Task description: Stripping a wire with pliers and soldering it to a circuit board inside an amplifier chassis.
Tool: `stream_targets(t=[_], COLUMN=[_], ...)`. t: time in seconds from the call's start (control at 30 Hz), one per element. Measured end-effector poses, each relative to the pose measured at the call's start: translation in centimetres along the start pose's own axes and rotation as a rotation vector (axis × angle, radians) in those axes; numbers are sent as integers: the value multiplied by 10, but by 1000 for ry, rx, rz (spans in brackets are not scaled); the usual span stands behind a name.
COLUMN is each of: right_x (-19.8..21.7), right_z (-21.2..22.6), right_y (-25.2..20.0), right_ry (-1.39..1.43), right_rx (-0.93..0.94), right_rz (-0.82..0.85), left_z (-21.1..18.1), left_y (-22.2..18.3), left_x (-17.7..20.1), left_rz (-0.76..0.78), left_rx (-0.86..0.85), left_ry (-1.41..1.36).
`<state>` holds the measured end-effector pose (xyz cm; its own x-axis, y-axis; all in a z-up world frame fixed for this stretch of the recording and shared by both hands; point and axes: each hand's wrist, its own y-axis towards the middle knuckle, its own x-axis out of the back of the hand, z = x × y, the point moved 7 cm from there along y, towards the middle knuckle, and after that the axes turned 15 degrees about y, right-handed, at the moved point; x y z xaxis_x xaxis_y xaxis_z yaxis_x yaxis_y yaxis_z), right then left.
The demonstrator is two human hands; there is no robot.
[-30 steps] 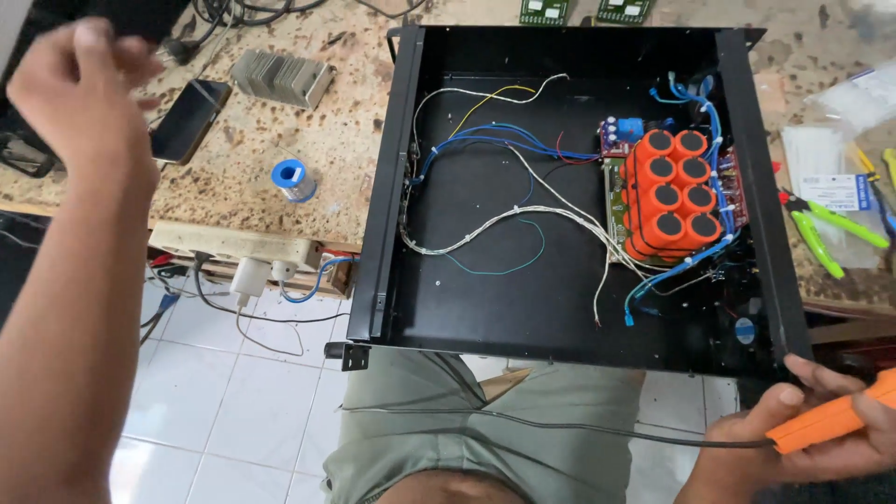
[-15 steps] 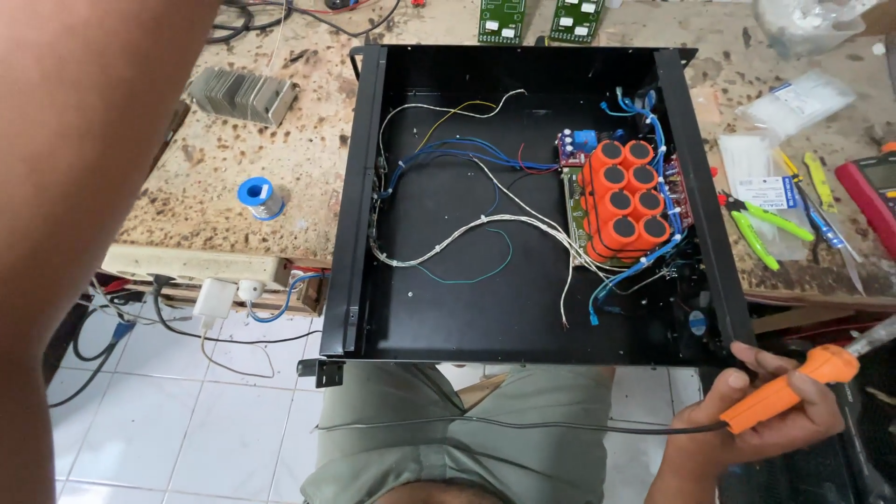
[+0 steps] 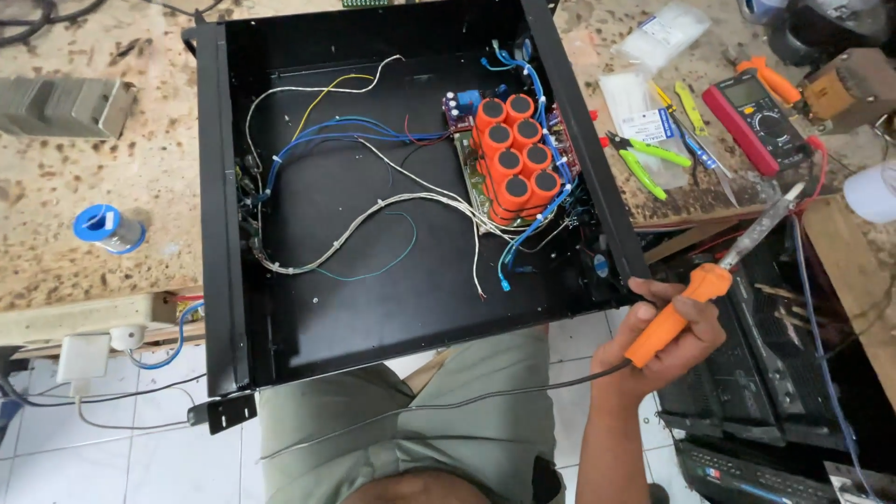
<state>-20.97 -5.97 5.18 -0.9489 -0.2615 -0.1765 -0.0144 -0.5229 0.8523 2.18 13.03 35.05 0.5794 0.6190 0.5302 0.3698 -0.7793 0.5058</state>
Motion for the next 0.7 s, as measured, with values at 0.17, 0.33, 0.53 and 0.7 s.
stream_targets(t=[0.17, 0.33, 0.53, 0.7], right_x=[-14, -41, -51, -61], right_z=[24, 72, 93, 113], right_y=[8, 3, -10, -16], right_ry=[14, -6, 174, 166], right_rx=[1, -234, -254, -330], right_rz=[44, -200, -121, -46], left_z=[9, 53, 78, 66], left_y=[-28, -96, -127, -128], left_x=[-61, -141, -163, -167], left_rz=[119, 240, -1, 34], left_rx=[-71, -111, 3, -84], left_ry=[-53, 42, 135, 108])
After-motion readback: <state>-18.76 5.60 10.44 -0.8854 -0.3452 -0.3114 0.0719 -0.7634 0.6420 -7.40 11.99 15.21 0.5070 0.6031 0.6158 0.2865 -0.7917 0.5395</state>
